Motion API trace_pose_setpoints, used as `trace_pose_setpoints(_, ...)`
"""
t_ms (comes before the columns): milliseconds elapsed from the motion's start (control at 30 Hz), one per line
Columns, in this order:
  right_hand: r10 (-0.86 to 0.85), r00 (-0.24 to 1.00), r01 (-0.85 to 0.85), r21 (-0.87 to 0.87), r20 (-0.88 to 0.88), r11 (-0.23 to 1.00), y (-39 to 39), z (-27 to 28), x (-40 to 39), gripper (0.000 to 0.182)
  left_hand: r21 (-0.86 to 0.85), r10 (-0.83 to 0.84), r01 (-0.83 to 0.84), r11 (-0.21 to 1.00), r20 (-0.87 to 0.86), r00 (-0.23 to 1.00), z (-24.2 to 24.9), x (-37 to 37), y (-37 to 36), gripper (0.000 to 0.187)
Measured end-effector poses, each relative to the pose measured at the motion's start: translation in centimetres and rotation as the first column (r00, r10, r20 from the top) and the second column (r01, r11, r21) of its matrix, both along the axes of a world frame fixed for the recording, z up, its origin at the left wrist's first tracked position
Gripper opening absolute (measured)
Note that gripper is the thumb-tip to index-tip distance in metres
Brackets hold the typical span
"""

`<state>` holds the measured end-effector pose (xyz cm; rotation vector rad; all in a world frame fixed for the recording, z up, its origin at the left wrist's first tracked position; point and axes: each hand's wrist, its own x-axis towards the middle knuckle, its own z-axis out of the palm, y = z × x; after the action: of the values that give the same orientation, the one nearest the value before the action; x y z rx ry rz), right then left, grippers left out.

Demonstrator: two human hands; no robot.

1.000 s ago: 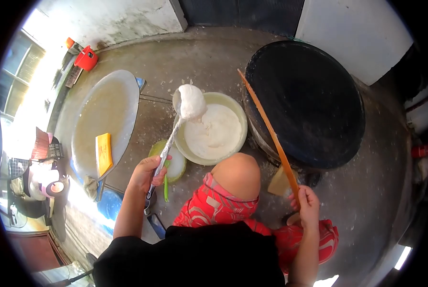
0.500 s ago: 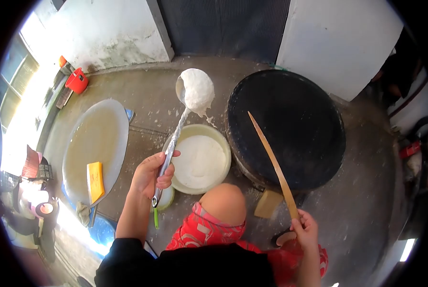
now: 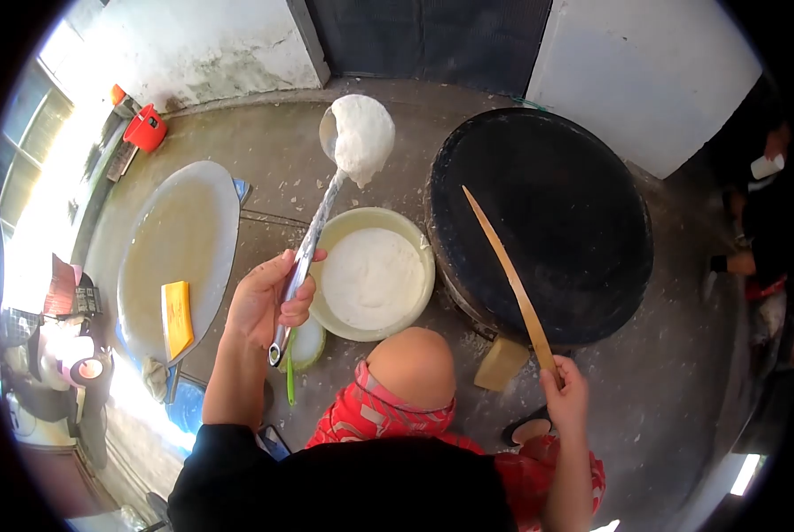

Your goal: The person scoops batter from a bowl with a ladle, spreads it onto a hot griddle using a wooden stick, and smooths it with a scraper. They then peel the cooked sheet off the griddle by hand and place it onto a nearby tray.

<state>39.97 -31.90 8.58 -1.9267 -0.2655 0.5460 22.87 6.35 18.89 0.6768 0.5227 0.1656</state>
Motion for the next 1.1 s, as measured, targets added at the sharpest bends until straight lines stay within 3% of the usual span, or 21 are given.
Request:
trace_pose_setpoints(100,-0.021,0.996,0.021,-0.002,0.086,1.000,1.4,0.4,0.4,0.027,0.003,0.010,-0.010,1.000,-0.071,0.997,-0.6,1.2,-0.3,0.035)
trace_pose_setpoints(267,-0.030,0.987,0.033,-0.018,0.159,0.999,2.1,1.4,1.8,0.041,-0.002,-0.042,0.041,0.999,-0.010,0.999,-1.8,5.6,-1.3,0.029)
trace_pose_setpoints(367,0.001,0.960,0.008,-0.033,0.280,0.999,2.1,1.7,2.8,0.042,0.165,0.041,-0.025,0.986,-0.090,0.995,-2.7,9.5,-2.4,0.019)
trace_pose_setpoints(600,-0.017,0.914,0.034,-0.034,0.406,0.999,2.2,1.7,5.2,0.042,0.217,0.012,-0.007,0.976,-0.022,1.000,-6.5,17.2,-4.3,0.018)
trace_pose_setpoints(667,0.039,0.873,0.046,-0.161,0.486,0.986,2.8,2.2,5.6,0.041,0.260,0.049,-0.019,0.965,-0.112,0.993,-7.4,18.6,-4.9,0.021)
trace_pose_setpoints(767,0.048,0.834,0.038,-0.145,0.549,0.989,4.4,3.3,6.2,0.042,0.305,0.056,-0.008,0.952,-0.147,0.988,-9.0,19.7,-5.3,0.020)
trace_pose_setpoints(933,0.123,0.815,-0.027,-0.175,0.566,0.984,7.4,3.5,8.0,0.043,0.346,0.122,-0.046,0.937,-0.203,0.972,-12.3,20.3,-6.0,0.016)
trace_pose_setpoints(1100,0.220,0.821,-0.057,-0.308,0.527,0.950,9.3,1.6,9.7,0.041,0.338,0.175,-0.084,0.938,-0.248,0.953,-12.8,19.5,-6.1,0.027)
